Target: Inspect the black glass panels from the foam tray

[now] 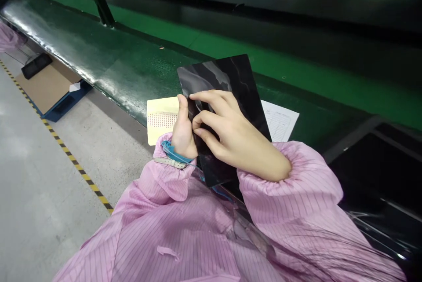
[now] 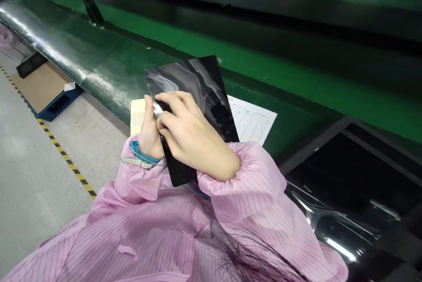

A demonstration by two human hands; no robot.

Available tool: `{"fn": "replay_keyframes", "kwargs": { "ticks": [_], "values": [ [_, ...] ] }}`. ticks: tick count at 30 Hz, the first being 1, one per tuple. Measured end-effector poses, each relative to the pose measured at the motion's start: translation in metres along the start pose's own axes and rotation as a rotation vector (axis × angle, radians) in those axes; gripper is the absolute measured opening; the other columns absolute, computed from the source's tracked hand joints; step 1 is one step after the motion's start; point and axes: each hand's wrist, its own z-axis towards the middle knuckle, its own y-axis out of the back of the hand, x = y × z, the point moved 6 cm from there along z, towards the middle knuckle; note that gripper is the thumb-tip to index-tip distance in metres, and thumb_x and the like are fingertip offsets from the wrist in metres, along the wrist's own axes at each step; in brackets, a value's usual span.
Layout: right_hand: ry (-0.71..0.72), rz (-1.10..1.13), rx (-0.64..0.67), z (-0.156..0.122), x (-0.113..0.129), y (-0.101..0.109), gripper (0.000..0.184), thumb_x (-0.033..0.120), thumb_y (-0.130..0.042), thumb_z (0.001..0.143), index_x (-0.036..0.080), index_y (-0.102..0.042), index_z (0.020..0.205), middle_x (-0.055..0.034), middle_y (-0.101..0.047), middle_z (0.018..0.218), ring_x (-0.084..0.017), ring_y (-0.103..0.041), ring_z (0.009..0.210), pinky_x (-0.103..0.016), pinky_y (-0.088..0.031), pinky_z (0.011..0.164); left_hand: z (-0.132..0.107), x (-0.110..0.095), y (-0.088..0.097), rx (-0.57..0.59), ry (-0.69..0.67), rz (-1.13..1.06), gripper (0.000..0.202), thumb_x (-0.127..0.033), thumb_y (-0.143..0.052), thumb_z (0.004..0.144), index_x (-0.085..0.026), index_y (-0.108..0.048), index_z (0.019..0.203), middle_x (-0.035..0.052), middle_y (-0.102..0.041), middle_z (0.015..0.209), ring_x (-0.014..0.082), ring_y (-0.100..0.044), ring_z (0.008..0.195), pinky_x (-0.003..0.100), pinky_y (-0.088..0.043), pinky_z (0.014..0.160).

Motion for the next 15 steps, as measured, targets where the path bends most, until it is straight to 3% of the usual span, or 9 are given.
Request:
{"fn": "replay_keyframes", "kwargs": {
  "ticks": [2,4,6,8,10,11,13,15],
  "values": [
    [-0.031,-0.031,0.004,-0.001,-0.001,0.001,0.019,0.015,-0.045,0.095,0.011,-0.059,0.083,-0.0095,-0.046,0.142,-0.025,-0.037,0.136,-0.045,-0.042,0.118,0.002,0.004,-0.006,0.022,0.017,-0.017,0.062,-0.059,-0.032,0.103,-0.008,-0.065,0.117,0.008,-0.069,0.114,0.0197,-0.059,0.131,0.032,-0.051,0.113],
    [-0.126,-0.04,-0.028,-0.002,-0.005,0.002,0.01,0.016,-0.05,0.092,0.011,-0.059,0.093,-0.0111,-0.041,0.146,-0.027,-0.035,0.139,-0.047,-0.041,0.119,0.003,0.007,-0.01,0.026,0.02,-0.021,0.064,-0.059,-0.029,0.103,-0.009,-0.064,0.122,0.0086,-0.07,0.117,0.0204,-0.059,0.132,0.033,-0.049,0.115],
    [-0.271,-0.055,-0.121,-0.005,-0.013,0.007,0.033,0.02,-0.056,0.089,0.011,-0.055,0.121,-0.0135,-0.032,0.152,-0.029,-0.029,0.143,-0.051,-0.036,0.122,0.004,0.006,-0.017,0.055,-0.007,-0.008,0.065,-0.06,-0.028,0.103,-0.011,-0.064,0.126,0.009,-0.07,0.122,0.0214,-0.058,0.134,0.035,-0.046,0.117],
    [-0.457,-0.103,-0.279,-0.017,-0.023,0.02,0.06,0.029,-0.054,0.092,0.012,-0.037,0.147,-0.0154,-0.021,0.158,-0.031,-0.02,0.148,-0.055,-0.026,0.127,0.002,0.004,-0.024,0.104,-0.027,0.002,0.067,-0.064,-0.028,0.101,-0.015,-0.064,0.13,0.0079,-0.07,0.126,0.0221,-0.056,0.136,0.037,-0.044,0.12],
    [-0.682,-0.125,-0.42,-0.042,-0.036,0.04,0.075,0.043,-0.049,0.095,0.011,-0.022,0.158,-0.0155,-0.013,0.161,-0.033,-0.011,0.152,-0.058,-0.013,0.129,-0.002,0.002,-0.028,0.114,0.01,0.014,0.069,-0.067,-0.03,0.099,-0.018,-0.064,0.133,0.0069,-0.071,0.127,0.0223,-0.056,0.137,0.038,-0.041,0.122],
    [-0.812,-0.046,-0.448,-0.059,-0.044,0.048,0.085,0.049,-0.05,0.093,0.012,-0.015,0.16,-0.0154,-0.01,0.162,-0.034,-0.006,0.153,-0.059,-0.006,0.129,-0.003,0.003,-0.027,0.077,0.055,0.03,0.068,-0.066,-0.029,0.099,-0.019,-0.064,0.133,0.0069,-0.072,0.125,0.0223,-0.058,0.135,0.038,-0.041,0.122],
    [-1.016,0.322,-0.381,-0.096,-0.057,0.052,0.107,0.057,-0.062,0.083,0.014,-0.006,0.162,-0.0159,-0.012,0.162,-0.036,-0.007,0.153,-0.06,0.001,0.129,-0.003,0.006,-0.025,0.023,0.115,0.086,0.072,-0.065,-0.022,0.1,-0.018,-0.063,0.137,0.0073,-0.074,0.122,0.0234,-0.061,0.131,0.041,-0.041,0.122],
    [-1.047,0.758,-0.239,-0.123,-0.055,0.049,0.114,0.052,-0.074,0.068,0.015,-0.018,0.161,-0.0168,-0.031,0.155,-0.035,-0.028,0.148,-0.056,-0.011,0.13,0.003,0.017,-0.022,0.039,0.212,0.192,0.072,-0.067,-0.018,0.098,-0.027,-0.064,0.136,0.0031,-0.073,0.123,0.0239,-0.063,0.129,0.043,-0.044,0.12]
  ]
}}
